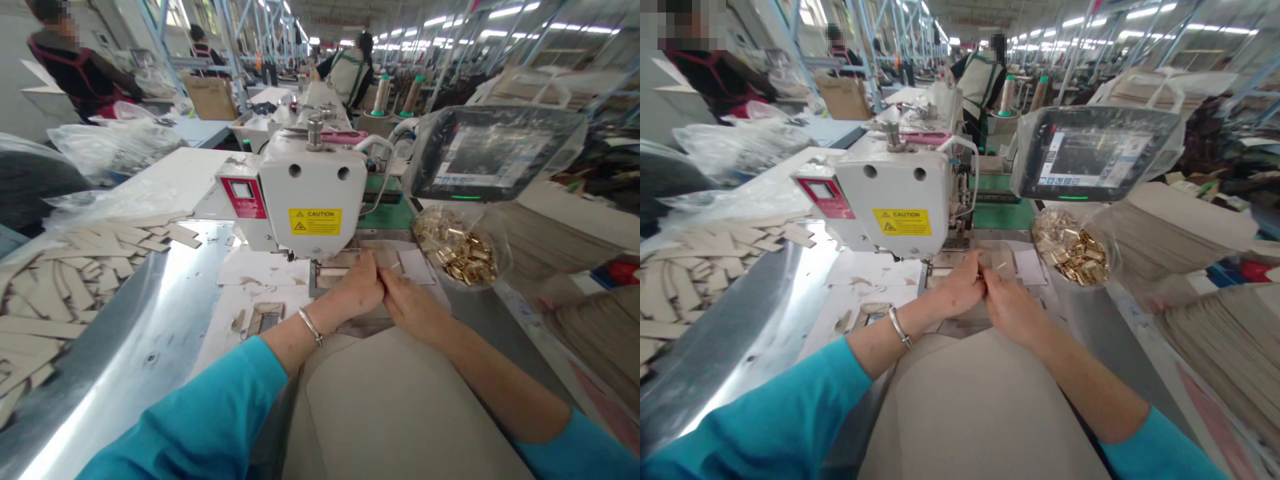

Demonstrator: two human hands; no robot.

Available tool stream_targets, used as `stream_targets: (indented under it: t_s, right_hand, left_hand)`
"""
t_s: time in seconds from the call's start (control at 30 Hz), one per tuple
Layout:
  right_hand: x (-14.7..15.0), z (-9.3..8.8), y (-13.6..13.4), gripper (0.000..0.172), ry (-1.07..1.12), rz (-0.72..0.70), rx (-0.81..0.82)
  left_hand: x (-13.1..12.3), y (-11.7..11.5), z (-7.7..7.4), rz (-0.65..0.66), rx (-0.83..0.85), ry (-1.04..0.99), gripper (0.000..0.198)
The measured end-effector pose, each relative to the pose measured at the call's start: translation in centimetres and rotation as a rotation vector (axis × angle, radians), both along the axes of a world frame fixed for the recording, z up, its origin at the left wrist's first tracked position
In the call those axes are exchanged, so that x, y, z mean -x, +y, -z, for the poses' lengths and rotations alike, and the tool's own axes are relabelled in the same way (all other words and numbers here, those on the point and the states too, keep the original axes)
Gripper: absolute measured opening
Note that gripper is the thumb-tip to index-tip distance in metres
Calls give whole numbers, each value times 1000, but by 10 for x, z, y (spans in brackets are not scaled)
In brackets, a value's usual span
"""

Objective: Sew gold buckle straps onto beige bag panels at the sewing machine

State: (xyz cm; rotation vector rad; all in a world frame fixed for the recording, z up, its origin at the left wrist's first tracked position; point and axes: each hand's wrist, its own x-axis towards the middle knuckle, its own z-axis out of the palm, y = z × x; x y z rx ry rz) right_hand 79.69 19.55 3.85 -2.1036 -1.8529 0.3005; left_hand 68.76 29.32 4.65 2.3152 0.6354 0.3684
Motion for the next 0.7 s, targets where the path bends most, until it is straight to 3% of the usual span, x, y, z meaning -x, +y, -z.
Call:
stream_targets:
  t_s: [0.1,0.2,0.33,0.47,0.57,0.7]
  right_hand:
    - [-23,0,15,22,82,102,53]
    - [-47,6,28,26,229,145,83]
    - [-59,7,39,41,519,255,247]
    - [-50,-4,53,41,655,372,459]
    - [-39,-6,63,33,642,424,435]
    - [-30,5,69,24,502,393,304]
  left_hand:
    - [4,-3,0,56,-314,96,40]
    - [15,-3,9,124,-626,240,45]
    - [28,3,24,154,-537,366,62]
    - [36,9,28,165,-467,406,70]
    - [42,14,30,161,-478,421,72]
    - [51,20,39,163,-548,372,71]
